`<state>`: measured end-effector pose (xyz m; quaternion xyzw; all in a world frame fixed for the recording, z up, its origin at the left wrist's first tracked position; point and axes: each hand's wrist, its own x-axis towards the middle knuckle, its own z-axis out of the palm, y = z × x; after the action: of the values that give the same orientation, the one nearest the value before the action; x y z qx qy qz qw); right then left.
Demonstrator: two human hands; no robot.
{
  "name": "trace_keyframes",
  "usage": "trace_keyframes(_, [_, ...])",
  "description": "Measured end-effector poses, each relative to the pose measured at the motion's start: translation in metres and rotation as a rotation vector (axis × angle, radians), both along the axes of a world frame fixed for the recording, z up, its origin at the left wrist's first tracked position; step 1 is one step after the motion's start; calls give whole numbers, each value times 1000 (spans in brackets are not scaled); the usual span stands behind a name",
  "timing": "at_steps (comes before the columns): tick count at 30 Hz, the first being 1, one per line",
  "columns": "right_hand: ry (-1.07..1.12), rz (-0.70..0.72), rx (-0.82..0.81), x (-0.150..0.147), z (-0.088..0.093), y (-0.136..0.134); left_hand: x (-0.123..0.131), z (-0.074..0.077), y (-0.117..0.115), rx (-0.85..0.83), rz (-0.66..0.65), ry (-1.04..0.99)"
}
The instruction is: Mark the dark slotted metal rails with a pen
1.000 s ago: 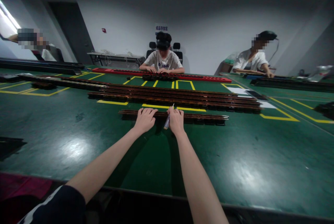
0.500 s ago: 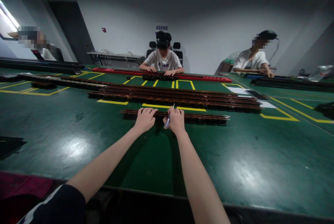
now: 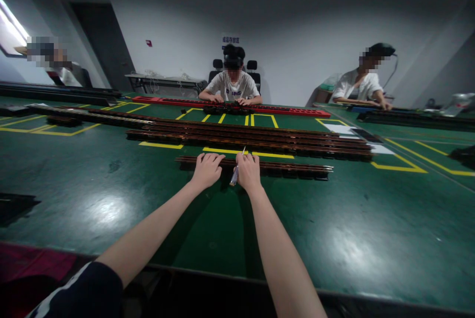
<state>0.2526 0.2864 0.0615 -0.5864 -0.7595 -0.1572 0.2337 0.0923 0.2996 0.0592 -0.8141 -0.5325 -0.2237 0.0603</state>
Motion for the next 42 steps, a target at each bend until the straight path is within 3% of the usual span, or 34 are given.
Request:
trace_keyframes(16, [36,55,5,5,-1,-3,0,3,-2,-16,1,8])
trace_keyframes(21, [-34,17,-2,3,-3,-1,1,2,-2,-3,7,19])
trace_keyframes(32, [54,-57,-51,-5,1,-2,0,-1,2,0,-6,0])
trace_keyframes(42, [73,-75,12,-1,-1,-1,0,1,1,-15,3,0])
